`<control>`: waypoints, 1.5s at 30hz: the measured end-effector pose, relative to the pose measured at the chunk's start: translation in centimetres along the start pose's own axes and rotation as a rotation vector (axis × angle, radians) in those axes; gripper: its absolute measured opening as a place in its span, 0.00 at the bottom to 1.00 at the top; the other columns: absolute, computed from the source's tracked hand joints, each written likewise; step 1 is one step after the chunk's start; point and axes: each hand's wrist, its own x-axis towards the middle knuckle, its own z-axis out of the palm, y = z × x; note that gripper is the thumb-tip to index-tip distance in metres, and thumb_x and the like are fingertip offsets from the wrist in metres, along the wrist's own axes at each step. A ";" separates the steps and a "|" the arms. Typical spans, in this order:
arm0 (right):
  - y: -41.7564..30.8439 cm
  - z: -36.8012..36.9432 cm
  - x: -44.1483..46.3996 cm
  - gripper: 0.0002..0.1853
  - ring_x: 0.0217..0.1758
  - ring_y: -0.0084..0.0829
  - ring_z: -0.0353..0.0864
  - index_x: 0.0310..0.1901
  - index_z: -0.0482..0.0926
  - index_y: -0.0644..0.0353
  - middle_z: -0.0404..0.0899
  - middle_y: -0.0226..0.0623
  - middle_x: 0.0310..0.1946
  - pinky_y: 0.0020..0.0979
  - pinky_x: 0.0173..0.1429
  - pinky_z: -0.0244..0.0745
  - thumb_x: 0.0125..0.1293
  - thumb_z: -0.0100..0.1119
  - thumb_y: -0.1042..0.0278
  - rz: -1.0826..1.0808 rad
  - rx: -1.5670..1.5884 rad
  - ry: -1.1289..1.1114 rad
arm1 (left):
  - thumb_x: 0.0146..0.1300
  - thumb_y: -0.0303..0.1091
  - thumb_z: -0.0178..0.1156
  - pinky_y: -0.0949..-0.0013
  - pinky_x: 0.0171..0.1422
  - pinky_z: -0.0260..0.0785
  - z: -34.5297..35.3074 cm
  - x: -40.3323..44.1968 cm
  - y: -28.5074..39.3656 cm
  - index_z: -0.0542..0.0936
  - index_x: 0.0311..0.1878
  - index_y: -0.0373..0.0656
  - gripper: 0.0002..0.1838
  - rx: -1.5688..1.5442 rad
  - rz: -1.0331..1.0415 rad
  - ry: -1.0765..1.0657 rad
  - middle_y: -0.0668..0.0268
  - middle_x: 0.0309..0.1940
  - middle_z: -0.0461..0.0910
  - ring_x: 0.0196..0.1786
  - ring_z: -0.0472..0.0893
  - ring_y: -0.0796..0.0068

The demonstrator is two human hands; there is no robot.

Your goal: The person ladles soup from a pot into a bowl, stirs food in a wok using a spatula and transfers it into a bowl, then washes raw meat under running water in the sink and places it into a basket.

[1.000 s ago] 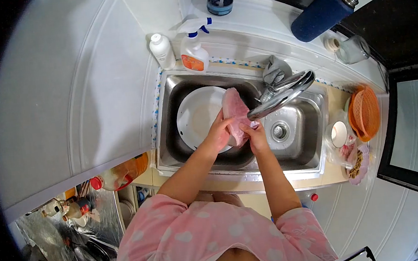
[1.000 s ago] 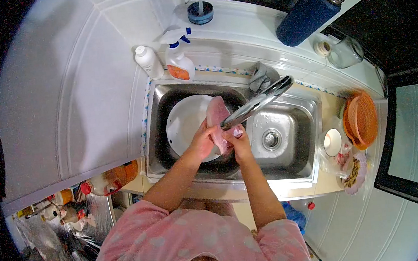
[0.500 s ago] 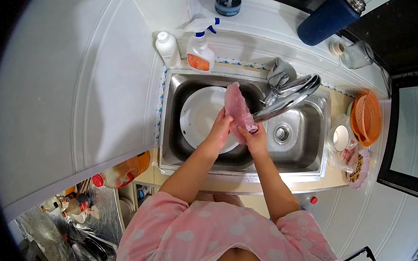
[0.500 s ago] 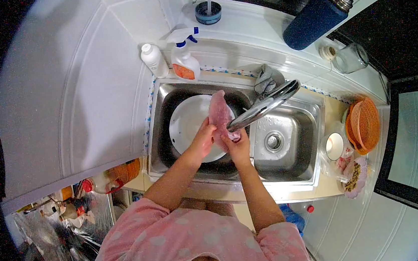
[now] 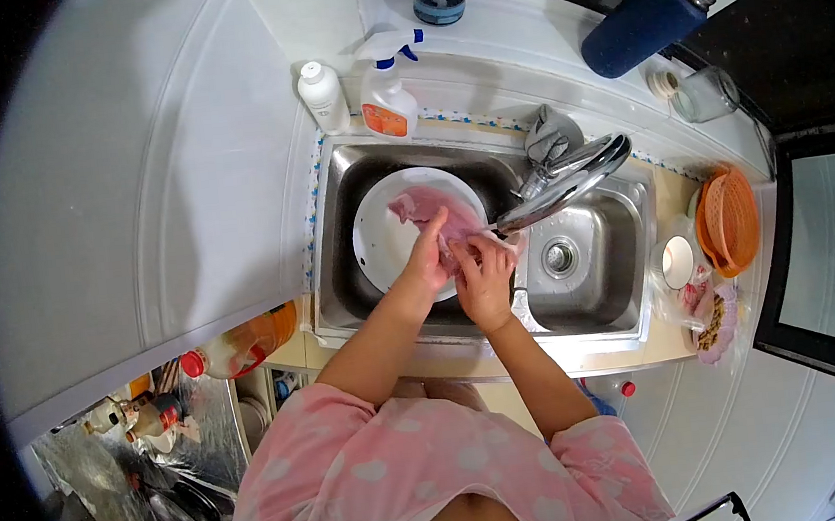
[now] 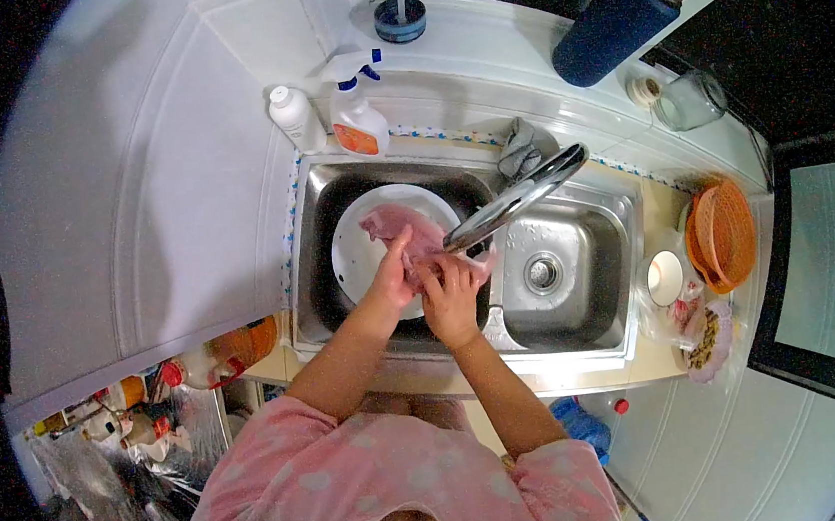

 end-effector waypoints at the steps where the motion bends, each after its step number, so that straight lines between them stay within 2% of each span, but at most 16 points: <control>1: -0.6 -0.7 0.3 0.27 0.52 0.41 0.68 0.50 0.75 0.51 0.68 0.37 0.50 0.44 0.58 0.56 0.42 0.61 0.76 0.017 0.052 -0.015 | 0.62 0.52 0.54 0.64 0.50 0.71 0.5 -0.2 0.2 0.74 0.47 0.45 0.21 -0.024 0.035 0.036 0.66 0.41 0.78 0.43 0.77 0.68; 5: 1.0 -0.4 -0.3 0.21 0.54 0.42 0.68 0.51 0.73 0.55 0.71 0.42 0.49 0.41 0.60 0.56 0.52 0.63 0.69 0.103 0.196 0.032 | 0.62 0.54 0.53 0.60 0.52 0.70 0.0 -0.3 1.0 0.72 0.50 0.45 0.23 0.073 0.115 0.021 0.64 0.43 0.77 0.47 0.77 0.66; 6: 1.5 -0.6 -0.2 0.20 0.52 0.46 0.69 0.50 0.73 0.59 0.70 0.46 0.49 0.42 0.58 0.60 0.55 0.62 0.68 0.152 0.200 0.029 | 0.62 0.52 0.54 0.60 0.53 0.70 -0.1 -0.3 1.1 0.72 0.51 0.45 0.22 0.067 0.115 0.017 0.64 0.44 0.77 0.47 0.77 0.66; 9: 3.4 0.6 -0.3 0.19 0.52 0.50 0.68 0.49 0.72 0.62 0.70 0.50 0.48 0.45 0.55 0.62 0.55 0.62 0.69 0.299 0.316 0.102 | 0.62 0.47 0.57 0.61 0.55 0.69 -0.7 -0.2 1.3 0.70 0.53 0.45 0.22 0.051 0.091 0.006 0.65 0.45 0.77 0.49 0.77 0.67; 10: 3.7 0.5 -0.1 0.19 0.45 0.46 0.74 0.50 0.71 0.64 0.70 0.50 0.46 0.40 0.45 0.71 0.57 0.61 0.69 0.229 0.227 0.119 | 0.61 0.48 0.57 0.61 0.55 0.69 -1.0 -0.3 1.4 0.70 0.53 0.44 0.22 0.048 0.071 0.002 0.65 0.46 0.76 0.49 0.77 0.67; 13: 3.4 0.8 0.1 0.20 0.37 0.33 0.77 0.52 0.69 0.63 0.71 0.43 0.46 0.29 0.33 0.74 0.60 0.60 0.66 0.688 0.891 -0.032 | 0.61 0.50 0.57 0.62 0.55 0.69 -0.9 -0.4 1.0 0.70 0.53 0.44 0.24 0.043 0.074 0.026 0.65 0.47 0.76 0.50 0.77 0.67; 16: 3.3 1.1 0.5 0.22 0.30 0.23 0.76 0.55 0.67 0.60 0.73 0.36 0.43 0.21 0.23 0.70 0.62 0.59 0.64 0.799 1.076 -0.088 | 0.61 0.50 0.58 0.63 0.55 0.69 -0.6 -0.5 0.6 0.70 0.53 0.45 0.24 0.054 0.099 0.018 0.66 0.47 0.76 0.49 0.77 0.68; 20: 3.2 0.8 1.0 0.22 0.28 0.22 0.74 0.54 0.67 0.61 0.74 0.35 0.37 0.22 0.25 0.70 0.62 0.59 0.61 0.873 1.114 -0.179 | 0.61 0.51 0.56 0.61 0.52 0.71 -1.3 -0.1 0.1 0.69 0.54 0.44 0.25 0.127 0.128 -0.007 0.64 0.46 0.76 0.49 0.77 0.67; 22: 2.9 0.8 1.3 0.23 0.27 0.21 0.74 0.54 0.67 0.61 0.74 0.34 0.35 0.21 0.23 0.69 0.61 0.60 0.60 0.904 1.130 -0.178 | 0.61 0.47 0.58 0.62 0.52 0.71 -1.0 -0.4 0.0 0.69 0.54 0.44 0.23 0.177 0.152 -0.018 0.65 0.45 0.76 0.48 0.77 0.68; 25: 2.1 -0.2 1.8 0.22 0.34 0.22 0.74 0.55 0.67 0.60 0.74 0.33 0.40 0.23 0.34 0.72 0.63 0.58 0.59 0.959 1.145 -0.252 | 0.61 0.40 0.59 0.64 0.52 0.70 0.5 -1.5 -0.3 0.68 0.54 0.44 0.21 0.250 0.188 -0.038 0.66 0.45 0.76 0.48 0.76 0.71; 28: 2.9 1.8 1.3 0.21 0.42 0.22 0.73 0.56 0.66 0.58 0.74 0.32 0.44 0.23 0.43 0.71 0.64 0.57 0.60 0.832 1.228 -0.045 | 0.61 0.35 0.59 0.66 0.54 0.69 1.0 -1.8 -1.5 0.68 0.55 0.43 0.19 0.304 0.260 -0.054 0.66 0.46 0.75 0.49 0.75 0.72; 31: 3.3 2.0 0.7 0.22 0.49 0.22 0.70 0.58 0.66 0.58 0.73 0.31 0.46 0.25 0.53 0.66 0.66 0.53 0.59 0.821 1.265 -0.060 | 0.61 0.29 0.58 0.68 0.58 0.67 1.0 -1.7 -2.5 0.68 0.56 0.43 0.20 0.323 0.304 -0.016 0.66 0.48 0.75 0.52 0.74 0.72; 37: 3.6 2.9 -0.3 0.22 0.52 0.25 0.70 0.59 0.65 0.55 0.71 0.30 0.51 0.27 0.58 0.64 0.69 0.47 0.52 0.945 1.395 -0.063 | 0.59 0.25 0.55 0.67 0.59 0.66 1.2 -1.5 -3.1 0.66 0.60 0.44 0.23 0.343 0.305 -0.044 0.66 0.50 0.73 0.54 0.73 0.72; 39: 3.3 2.7 -0.1 0.22 0.54 0.26 0.69 0.58 0.65 0.56 0.71 0.31 0.52 0.29 0.59 0.64 0.70 0.44 0.51 0.875 1.502 0.018 | 0.58 0.24 0.54 0.67 0.58 0.66 1.2 -1.5 -3.0 0.65 0.60 0.43 0.24 0.317 0.272 -0.053 0.65 0.51 0.72 0.54 0.73 0.71; 43: 3.4 2.4 -0.2 0.24 0.57 0.29 0.69 0.60 0.63 0.56 0.69 0.34 0.55 0.33 0.61 0.63 0.71 0.40 0.49 0.851 1.610 -0.021 | 0.55 0.24 0.54 0.66 0.57 0.66 1.7 -1.4 -2.5 0.63 0.60 0.42 0.27 0.431 0.247 0.055 0.62 0.51 0.71 0.52 0.73 0.70; 45: 3.5 2.5 -0.4 0.25 0.58 0.31 0.68 0.61 0.62 0.57 0.69 0.35 0.56 0.33 0.62 0.63 0.71 0.39 0.48 0.925 1.689 -0.060 | 0.55 0.25 0.55 0.66 0.56 0.66 1.9 -1.4 -2.2 0.62 0.61 0.41 0.28 0.564 0.285 0.154 0.60 0.51 0.71 0.51 0.73 0.69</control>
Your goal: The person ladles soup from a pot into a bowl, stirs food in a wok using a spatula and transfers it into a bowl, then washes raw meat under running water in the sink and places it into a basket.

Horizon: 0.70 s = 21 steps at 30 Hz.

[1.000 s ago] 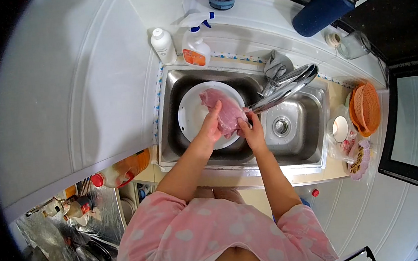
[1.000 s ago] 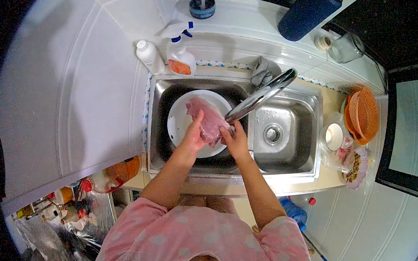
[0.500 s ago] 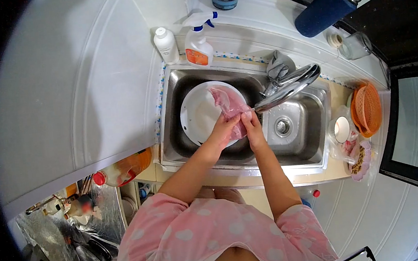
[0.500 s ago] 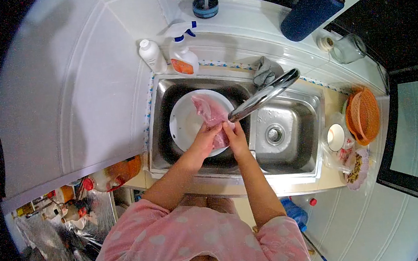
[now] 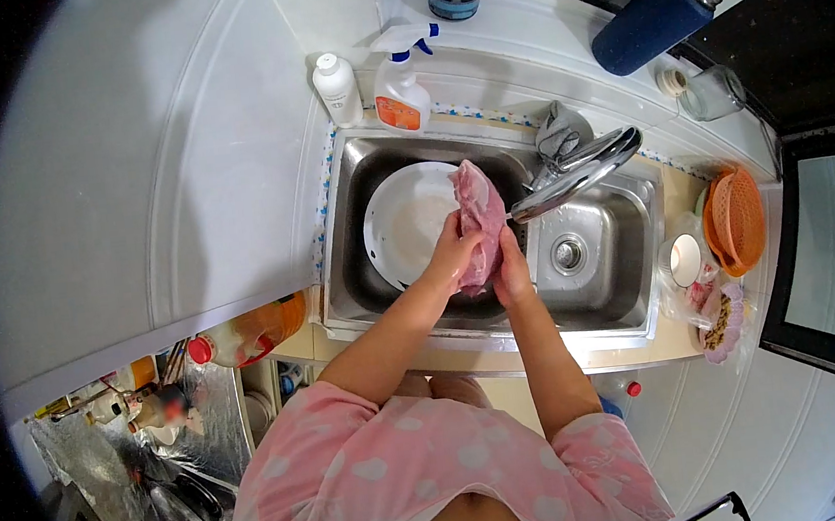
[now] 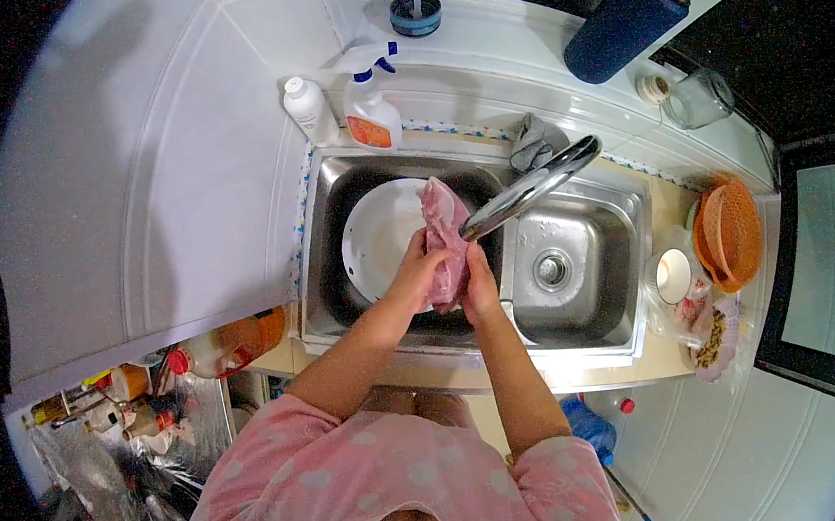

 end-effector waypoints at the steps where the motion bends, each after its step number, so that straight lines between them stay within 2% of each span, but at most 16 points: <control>1: 0.1 -0.1 0.0 0.25 0.58 0.31 0.68 0.61 0.62 0.58 0.69 0.36 0.56 0.33 0.62 0.62 0.71 0.38 0.48 0.043 0.037 -0.001 | 0.54 0.26 0.56 0.66 0.56 0.66 -0.1 0.2 0.0 0.62 0.61 0.40 0.29 0.016 0.015 0.014 0.60 0.51 0.71 0.51 0.73 0.68; 3: 0.5 -0.1 0.1 0.26 0.59 0.31 0.68 0.61 0.62 0.58 0.68 0.36 0.57 0.34 0.62 0.63 0.71 0.38 0.47 0.067 0.071 -0.011 | 0.53 0.27 0.58 0.66 0.55 0.66 0.0 0.5 0.2 0.61 0.61 0.39 0.30 0.048 0.045 0.041 0.60 0.50 0.70 0.52 0.73 0.68; 6: 1.2 -0.2 0.1 0.27 0.59 0.31 0.69 0.61 0.63 0.58 0.69 0.36 0.57 0.35 0.62 0.64 0.70 0.39 0.46 0.113 0.096 -0.010 | 0.52 0.28 0.60 0.66 0.54 0.67 0.4 0.7 1.1 0.62 0.59 0.39 0.30 -0.107 0.110 -0.063 0.60 0.49 0.71 0.51 0.73 0.68; 12: 1.3 -0.4 0.0 0.27 0.53 0.31 0.73 0.59 0.65 0.57 0.73 0.36 0.51 0.35 0.57 0.69 0.69 0.40 0.45 0.144 0.169 -0.021 | 0.53 0.31 0.60 0.66 0.52 0.68 0.5 1.5 2.1 0.65 0.57 0.36 0.27 0.083 -0.025 -0.036 0.60 0.45 0.73 0.46 0.75 0.70; 15: 0.9 -0.5 0.1 0.26 0.48 0.31 0.76 0.57 0.67 0.57 0.75 0.35 0.47 0.34 0.52 0.72 0.69 0.41 0.45 0.149 0.171 -0.026 | 0.56 0.37 0.61 0.66 0.52 0.68 0.5 1.6 2.2 0.67 0.55 0.36 0.26 0.068 -0.068 -0.034 0.61 0.44 0.74 0.45 0.75 0.70; 19: 0.8 -0.4 -0.1 0.25 0.43 0.30 0.77 0.55 0.69 0.57 0.76 0.34 0.43 0.33 0.46 0.75 0.68 0.43 0.45 0.133 0.118 -0.004 | 0.57 0.50 0.61 0.66 0.53 0.67 0.2 2.2 2.1 0.68 0.54 0.37 0.30 0.085 -0.139 -0.013 0.61 0.44 0.75 0.47 0.75 0.70; 21: 0.9 -0.6 -0.1 0.24 0.48 0.31 0.75 0.57 0.67 0.57 0.75 0.34 0.47 0.34 0.52 0.72 0.69 0.42 0.47 0.172 0.124 0.002 | 0.57 0.55 0.61 0.65 0.54 0.67 0.2 2.3 1.9 0.68 0.54 0.37 0.33 0.085 -0.161 0.013 0.61 0.45 0.75 0.47 0.75 0.70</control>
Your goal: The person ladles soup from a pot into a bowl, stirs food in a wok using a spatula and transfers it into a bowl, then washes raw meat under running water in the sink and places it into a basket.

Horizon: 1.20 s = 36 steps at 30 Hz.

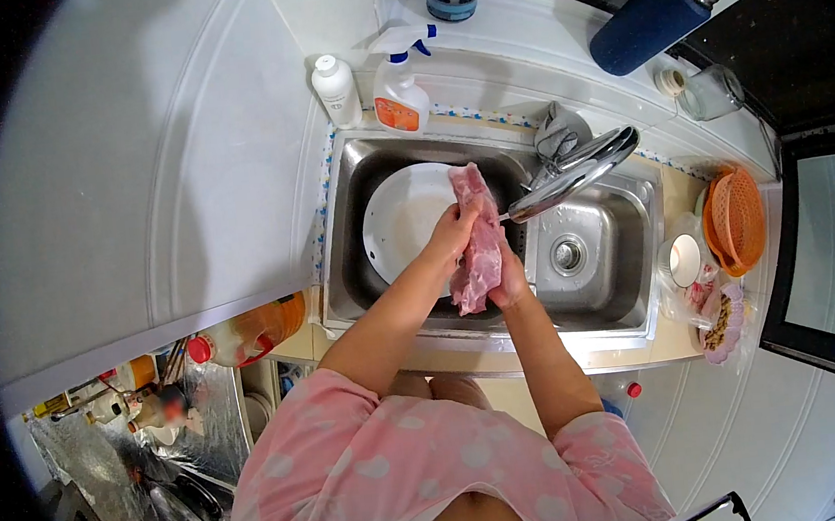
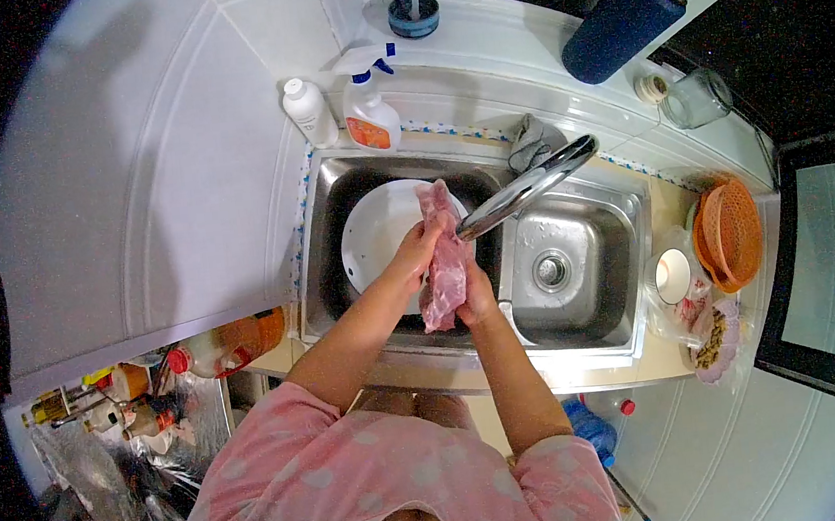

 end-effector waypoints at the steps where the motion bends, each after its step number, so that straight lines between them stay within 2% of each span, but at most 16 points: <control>1: 0.0 -0.1 0.0 0.24 0.50 0.31 0.74 0.58 0.67 0.56 0.74 0.33 0.49 0.34 0.55 0.70 0.69 0.41 0.48 0.019 0.004 0.004 | 0.57 0.55 0.60 0.65 0.55 0.67 -0.1 0.2 -0.2 0.68 0.55 0.37 0.34 -0.043 -0.016 -0.013 0.61 0.46 0.74 0.48 0.74 0.70; 4: 0.0 -0.2 0.2 0.25 0.48 0.31 0.76 0.58 0.67 0.57 0.75 0.34 0.48 0.34 0.51 0.73 0.69 0.40 0.47 0.001 0.019 -0.055 | 0.57 0.55 0.61 0.64 0.57 0.65 0.2 0.0 0.2 0.65 0.57 0.38 0.35 -0.132 -0.014 -0.035 0.62 0.49 0.73 0.50 0.73 0.70; 6: 0.0 -0.4 0.3 0.24 0.40 0.30 0.77 0.55 0.69 0.57 0.77 0.34 0.40 0.32 0.43 0.75 0.69 0.40 0.46 0.047 0.041 -0.039 | 0.58 0.51 0.61 0.63 0.58 0.64 0.9 -0.9 0.5 0.63 0.59 0.39 0.33 -0.135 0.045 -0.030 0.63 0.50 0.71 0.52 0.72 0.70; 9: -0.2 -0.7 0.0 0.24 0.32 0.29 0.78 0.52 0.70 0.57 0.78 0.34 0.33 0.31 0.36 0.76 0.69 0.39 0.45 0.079 0.015 -0.038 | 0.56 0.42 0.64 0.63 0.58 0.64 0.8 -0.3 0.5 0.61 0.61 0.42 0.33 -0.079 0.122 -0.063 0.64 0.52 0.69 0.53 0.71 0.70; 12: -0.5 -0.6 -0.7 0.24 0.29 0.29 0.78 0.51 0.71 0.57 0.78 0.34 0.30 0.30 0.33 0.76 0.69 0.37 0.45 0.119 -0.033 -0.032 | 0.52 0.31 0.66 0.64 0.56 0.66 1.2 -0.4 1.0 0.61 0.60 0.44 0.34 -0.191 0.196 -0.127 0.63 0.50 0.69 0.52 0.71 0.71; 15: -0.6 -0.2 -1.2 0.24 0.28 0.29 0.78 0.50 0.71 0.56 0.78 0.34 0.30 0.30 0.31 0.76 0.69 0.37 0.45 0.140 -0.015 -0.029 | 0.51 0.25 0.64 0.67 0.52 0.69 1.7 -0.2 2.0 0.64 0.59 0.46 0.31 -0.125 0.249 -0.104 0.65 0.48 0.71 0.47 0.74 0.73; 18: -0.7 0.0 -1.3 0.24 0.28 0.30 0.79 0.50 0.71 0.56 0.78 0.34 0.30 0.31 0.30 0.76 0.69 0.38 0.44 0.134 -0.022 -0.044 | 0.53 0.24 0.63 0.71 0.47 0.71 2.0 0.8 2.2 0.70 0.53 0.44 0.23 -0.182 0.279 -0.095 0.68 0.41 0.74 0.40 0.76 0.76; 22: -0.5 -0.2 -1.3 0.26 0.26 0.31 0.78 0.48 0.71 0.57 0.78 0.35 0.28 0.33 0.28 0.75 0.68 0.38 0.41 0.132 -0.024 -0.011 | 0.60 0.33 0.59 0.74 0.37 0.70 1.9 2.7 2.5 0.74 0.42 0.42 0.09 -0.231 0.287 0.025 0.71 0.28 0.74 0.31 0.74 0.78; 25: -0.6 -0.5 -1.5 0.26 0.24 0.32 0.78 0.46 0.72 0.57 0.78 0.36 0.26 0.34 0.27 0.75 0.67 0.38 0.39 0.165 -0.047 -0.099 | 0.66 0.42 0.53 0.74 0.31 0.67 0.6 3.8 2.6 0.74 0.36 0.42 0.12 -0.193 0.249 0.080 0.70 0.23 0.73 0.25 0.71 0.78; 27: -0.4 -0.9 -1.3 0.27 0.23 0.33 0.77 0.44 0.72 0.56 0.77 0.36 0.24 0.35 0.27 0.75 0.67 0.37 0.38 0.198 -0.030 -0.058 | 0.68 0.45 0.49 0.75 0.30 0.64 -0.3 4.4 2.6 0.75 0.34 0.42 0.16 -0.258 0.232 0.107 0.70 0.20 0.71 0.23 0.69 0.78; 28: -0.1 -1.3 -1.1 0.27 0.23 0.33 0.77 0.44 0.72 0.56 0.77 0.36 0.23 0.35 0.27 0.74 0.66 0.37 0.38 0.214 -0.020 -0.038 | 0.68 0.45 0.49 0.74 0.31 0.65 -1.1 5.1 2.2 0.74 0.34 0.42 0.15 -0.302 0.263 0.119 0.70 0.22 0.72 0.25 0.70 0.77; 30: 0.2 -2.1 -1.2 0.26 0.27 0.32 0.78 0.45 0.72 0.57 0.77 0.36 0.27 0.34 0.31 0.75 0.68 0.38 0.40 0.226 0.012 -0.167 | 0.68 0.44 0.49 0.72 0.35 0.66 -2.2 5.9 2.0 0.74 0.36 0.43 0.14 -0.389 0.327 0.143 0.68 0.26 0.74 0.30 0.73 0.76; 31: 0.3 -2.4 -1.1 0.25 0.29 0.31 0.78 0.46 0.72 0.57 0.78 0.36 0.29 0.33 0.34 0.75 0.68 0.38 0.41 0.231 0.029 -0.232 | 0.68 0.45 0.49 0.71 0.38 0.66 -2.5 5.9 2.0 0.73 0.39 0.43 0.14 -0.335 0.311 0.198 0.67 0.30 0.75 0.33 0.74 0.75; 33: 0.9 -2.0 -0.6 0.24 0.37 0.31 0.77 0.50 0.70 0.59 0.77 0.37 0.38 0.32 0.42 0.74 0.69 0.39 0.44 0.024 -0.075 -0.013 | 0.67 0.46 0.50 0.69 0.44 0.66 -2.6 5.2 1.7 0.72 0.45 0.44 0.16 -0.224 0.277 0.302 0.66 0.38 0.77 0.41 0.76 0.74; 34: 1.0 -1.3 -0.5 0.24 0.41 0.31 0.77 0.52 0.70 0.59 0.76 0.37 0.42 0.32 0.45 0.74 0.70 0.40 0.46 -0.080 -0.125 0.098 | 0.66 0.48 0.52 0.67 0.47 0.65 -2.3 4.1 1.7 0.70 0.49 0.44 0.18 -0.170 0.161 0.289 0.66 0.42 0.76 0.44 0.75 0.73; 36: 0.2 0.1 -0.9 0.23 0.45 0.28 0.74 0.54 0.69 0.60 0.74 0.36 0.45 0.30 0.49 0.71 0.69 0.43 0.48 -0.160 -0.270 0.149 | 0.64 0.50 0.54 0.64 0.54 0.64 -1.9 1.3 0.9 0.67 0.57 0.46 0.24 -0.059 -0.069 0.265 0.65 0.49 0.74 0.51 0.74 0.71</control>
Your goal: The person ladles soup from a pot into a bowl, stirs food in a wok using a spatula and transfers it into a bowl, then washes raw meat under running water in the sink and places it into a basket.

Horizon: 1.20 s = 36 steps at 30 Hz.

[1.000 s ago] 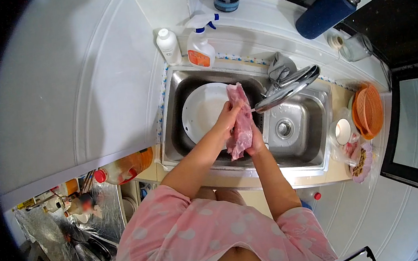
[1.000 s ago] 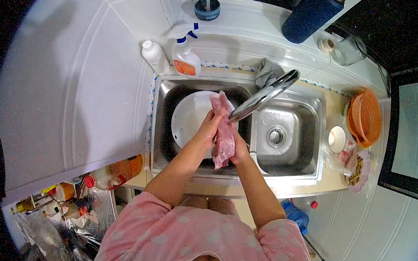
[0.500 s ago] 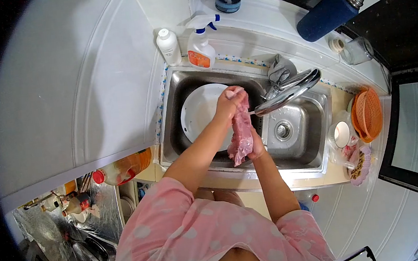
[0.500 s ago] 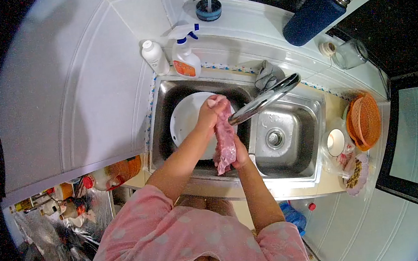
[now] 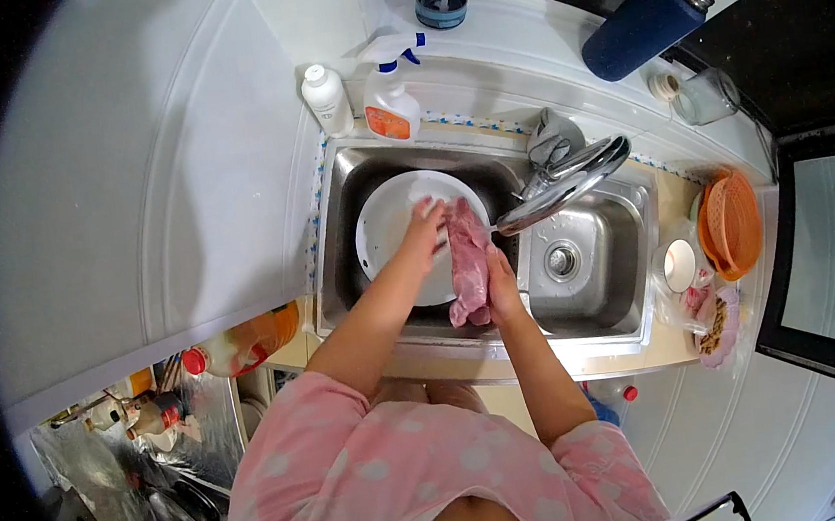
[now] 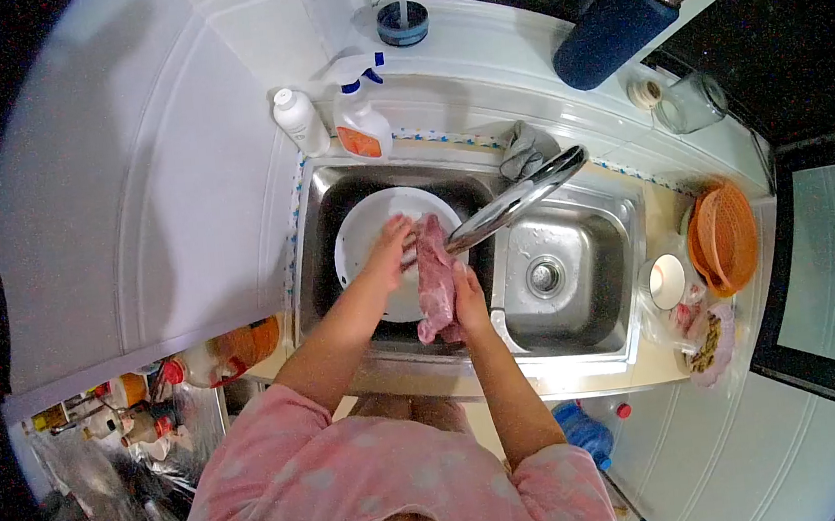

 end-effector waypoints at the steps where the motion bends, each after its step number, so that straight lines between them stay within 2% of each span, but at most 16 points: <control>1: -0.6 0.5 -0.1 0.23 0.47 0.27 0.73 0.54 0.68 0.60 0.73 0.35 0.47 0.29 0.50 0.70 0.69 0.45 0.49 -0.040 -0.072 0.025 | 0.62 0.51 0.55 0.62 0.55 0.64 -0.5 -0.3 -0.9 0.65 0.59 0.46 0.27 -0.054 -0.081 -0.134 0.65 0.49 0.74 0.51 0.74 0.69; 2: -0.8 0.7 0.0 0.23 0.48 0.26 0.73 0.56 0.66 0.62 0.73 0.36 0.47 0.28 0.50 0.70 0.67 0.51 0.54 -0.038 -0.083 0.042 | 0.61 0.52 0.56 0.61 0.56 0.65 -1.1 -0.4 -2.0 0.64 0.61 0.46 0.30 -0.107 -0.162 -0.269 0.64 0.50 0.74 0.52 0.75 0.68; 3: -1.2 1.1 0.1 0.23 0.48 0.26 0.73 0.56 0.66 0.62 0.73 0.37 0.47 0.28 0.50 0.70 0.67 0.52 0.56 -0.040 -0.146 0.056 | 0.60 0.53 0.58 0.60 0.57 0.65 -1.3 -0.9 -2.3 0.62 0.63 0.47 0.32 -0.160 -0.242 -0.405 0.64 0.51 0.73 0.52 0.75 0.66; 5: -1.7 1.9 0.0 0.23 0.48 0.27 0.72 0.57 0.64 0.63 0.73 0.37 0.47 0.27 0.51 0.70 0.66 0.54 0.59 -0.042 -0.273 0.085 | 0.59 0.55 0.57 0.57 0.57 0.66 -1.2 -2.1 -3.2 0.64 0.61 0.47 0.32 -0.109 -0.115 -0.439 0.64 0.51 0.73 0.52 0.75 0.65; 6: -1.7 1.8 0.2 0.23 0.42 0.27 0.74 0.58 0.65 0.60 0.72 0.39 0.43 0.28 0.42 0.72 0.63 0.57 0.62 -0.057 -0.276 0.035 | 0.59 0.57 0.57 0.55 0.57 0.67 -1.1 -2.6 -3.2 0.65 0.60 0.47 0.32 -0.086 -0.052 -0.455 0.63 0.52 0.73 0.53 0.75 0.64; 9: 2.4 -0.9 2.6 0.23 0.42 0.30 0.74 0.57 0.66 0.60 0.69 0.42 0.45 0.29 0.42 0.72 0.61 0.58 0.67 -0.400 -0.601 0.001 | 0.57 0.61 0.56 0.55 0.56 0.69 -1.7 -1.0 -3.9 0.67 0.59 0.47 0.33 -0.206 -0.015 -0.524 0.62 0.53 0.73 0.53 0.75 0.63; 10: -0.4 0.8 1.0 0.17 0.42 0.35 0.74 0.52 0.71 0.62 0.66 0.44 0.47 0.30 0.44 0.71 0.60 0.57 0.71 -0.529 -0.857 0.019 | 0.57 0.61 0.56 0.55 0.56 0.68 -2.0 -0.2 -4.3 0.68 0.59 0.47 0.34 -0.237 -0.064 -0.498 0.62 0.53 0.73 0.53 0.75 0.62; 13: -4.2 2.2 -0.9 0.11 0.43 0.37 0.74 0.46 0.75 0.64 0.69 0.44 0.46 0.31 0.49 0.69 0.61 0.55 0.73 -0.420 -0.841 -0.050 | 0.56 0.59 0.58 0.54 0.57 0.68 -2.5 0.8 -3.5 0.68 0.58 0.48 0.33 -0.332 -0.192 -0.414 0.63 0.52 0.73 0.53 0.74 0.63; 16: -3.8 -1.3 1.9 0.16 0.53 0.29 0.71 0.53 0.74 0.61 0.73 0.36 0.51 0.26 0.56 0.64 0.64 0.51 0.74 -0.490 -0.726 0.069 | 0.57 0.55 0.60 0.54 0.56 0.67 -2.7 -0.3 -2.2 0.67 0.58 0.49 0.30 -0.401 -0.240 -0.316 0.65 0.50 0.73 0.54 0.74 0.64; 17: -4.6 -2.2 2.4 0.17 0.53 0.27 0.72 0.55 0.73 0.61 0.75 0.35 0.50 0.27 0.56 0.65 0.63 0.50 0.77 -0.385 -0.815 0.141 | 0.56 0.54 0.61 0.53 0.56 0.67 -2.9 -0.6 -1.9 0.67 0.58 0.49 0.30 -0.403 -0.227 -0.279 0.65 0.50 0.73 0.54 0.73 0.64; 19: -5.5 -2.6 3.7 0.17 0.53 0.25 0.72 0.55 0.73 0.61 0.75 0.32 0.51 0.28 0.56 0.67 0.64 0.51 0.73 -0.281 -0.416 0.094 | 0.56 0.54 0.62 0.53 0.56 0.67 -3.5 -0.7 -2.1 0.67 0.58 0.49 0.31 -0.410 -0.177 -0.218 0.65 0.50 0.73 0.54 0.73 0.63; 22: -9.3 -0.6 3.2 0.18 0.53 0.25 0.73 0.56 0.71 0.60 0.74 0.32 0.52 0.30 0.55 0.68 0.64 0.50 0.68 -0.004 -0.371 0.140 | 0.55 0.53 0.63 0.52 0.56 0.67 -4.9 -0.5 -2.8 0.67 0.58 0.48 0.31 -0.416 -0.048 -0.198 0.65 0.50 0.73 0.53 0.73 0.63; 25: -10.0 -0.4 3.5 0.19 0.51 0.25 0.74 0.56 0.71 0.60 0.74 0.32 0.51 0.30 0.54 0.69 0.65 0.49 0.63 -0.033 -0.298 0.118 | 0.56 0.54 0.62 0.52 0.57 0.67 -6.0 -1.3 -2.4 0.67 0.58 0.48 0.31 -0.393 -0.084 -0.140 0.64 0.51 0.73 0.54 0.73 0.63; 29: -9.9 -1.6 5.1 0.16 0.51 0.25 0.74 0.53 0.72 0.58 0.75 0.31 0.48 0.31 0.53 0.69 0.65 0.50 0.65 -0.020 -0.215 0.031 | 0.56 0.56 0.60 0.52 0.57 0.67 -6.6 -2.6 -1.4 0.67 0.58 0.49 0.31 -0.393 -0.056 -0.132 0.64 0.52 0.72 0.55 0.73 0.62; 33: -8.6 -1.5 3.9 0.17 0.52 0.23 0.72 0.54 0.72 0.54 0.74 0.30 0.50 0.30 0.53 0.68 0.63 0.53 0.66 -0.072 -0.422 0.047 | 0.57 0.59 0.58 0.51 0.57 0.66 -6.7 -3.9 -0.7 0.68 0.57 0.49 0.31 -0.370 -0.006 -0.141 0.64 0.53 0.72 0.55 0.73 0.62; 36: -8.3 -1.5 0.0 0.21 0.52 0.23 0.71 0.57 0.71 0.53 0.73 0.31 0.52 0.28 0.53 0.67 0.62 0.56 0.66 -0.136 -0.456 0.055 | 0.58 0.60 0.56 0.48 0.57 0.65 -7.1 -4.3 -0.4 0.69 0.57 0.49 0.31 -0.370 0.030 -0.204 0.64 0.53 0.73 0.56 0.73 0.62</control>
